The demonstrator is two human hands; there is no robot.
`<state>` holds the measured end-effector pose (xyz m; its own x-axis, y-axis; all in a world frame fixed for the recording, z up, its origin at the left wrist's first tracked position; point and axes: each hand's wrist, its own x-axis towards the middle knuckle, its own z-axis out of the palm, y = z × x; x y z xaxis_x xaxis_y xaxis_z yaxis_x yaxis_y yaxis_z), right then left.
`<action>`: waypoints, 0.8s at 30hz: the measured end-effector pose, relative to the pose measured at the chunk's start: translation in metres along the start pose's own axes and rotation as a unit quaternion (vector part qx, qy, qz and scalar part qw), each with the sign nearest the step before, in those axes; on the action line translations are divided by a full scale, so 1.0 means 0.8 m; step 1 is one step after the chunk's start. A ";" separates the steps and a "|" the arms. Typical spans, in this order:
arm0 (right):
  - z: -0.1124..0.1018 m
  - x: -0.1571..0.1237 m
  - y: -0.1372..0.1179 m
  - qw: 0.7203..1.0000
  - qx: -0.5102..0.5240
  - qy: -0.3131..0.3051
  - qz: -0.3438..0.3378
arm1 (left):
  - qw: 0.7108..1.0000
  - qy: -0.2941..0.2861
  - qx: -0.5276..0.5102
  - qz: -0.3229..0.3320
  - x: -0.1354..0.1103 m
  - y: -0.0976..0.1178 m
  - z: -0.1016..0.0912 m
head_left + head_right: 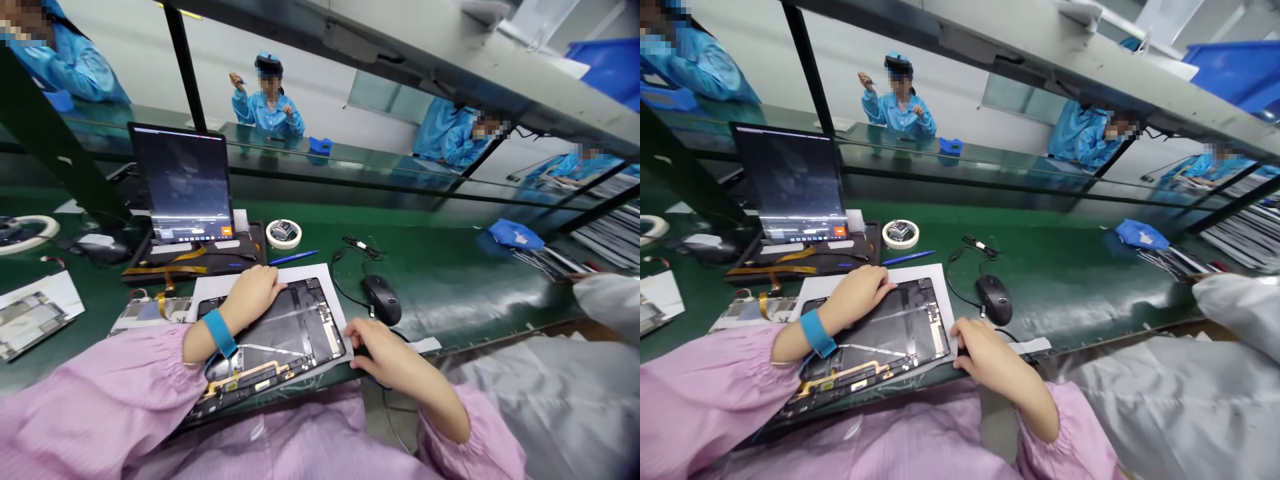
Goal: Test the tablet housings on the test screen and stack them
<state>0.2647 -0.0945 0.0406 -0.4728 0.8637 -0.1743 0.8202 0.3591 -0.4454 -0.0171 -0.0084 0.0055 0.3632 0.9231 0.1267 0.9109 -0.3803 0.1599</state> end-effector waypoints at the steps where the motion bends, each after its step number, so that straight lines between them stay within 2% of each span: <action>1: -0.003 0.000 0.004 1.000 0.011 -0.013 -0.001 | 1.000 -0.002 -0.005 0.003 0.001 -0.002 0.002; 4: -0.020 0.001 0.017 0.995 0.069 -0.052 -0.041 | 1.000 0.003 -0.014 0.021 0.002 -0.005 0.005; 6: -0.029 0.007 0.023 0.989 0.136 -0.024 -0.056 | 0.999 0.008 -0.018 0.041 0.002 -0.005 0.004; 10: -0.017 0.027 0.034 0.963 0.261 0.065 0.032 | 0.996 -0.030 -0.078 0.041 0.001 -0.001 0.000; 12: -0.004 0.034 0.037 0.962 0.260 0.070 0.051 | 0.993 -0.065 -0.097 0.029 0.000 0.001 -0.001; 14: 0.006 0.038 0.037 0.971 0.221 0.090 0.029 | 0.992 -0.084 -0.095 0.027 0.001 0.002 0.000; 18: 0.014 0.040 0.035 0.979 0.167 0.116 -0.020 | 0.993 -0.086 -0.081 0.032 0.002 0.001 0.001; 24: 0.017 0.041 0.036 0.974 0.183 0.127 -0.027 | 0.992 -0.088 -0.080 0.038 0.001 0.002 -0.001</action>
<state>0.2684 -0.0607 0.0104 -0.3787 0.9235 0.0603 0.6041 0.2960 -0.7399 -0.0154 -0.0082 0.0067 0.4705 0.8820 -0.0273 0.8424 -0.4398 0.3112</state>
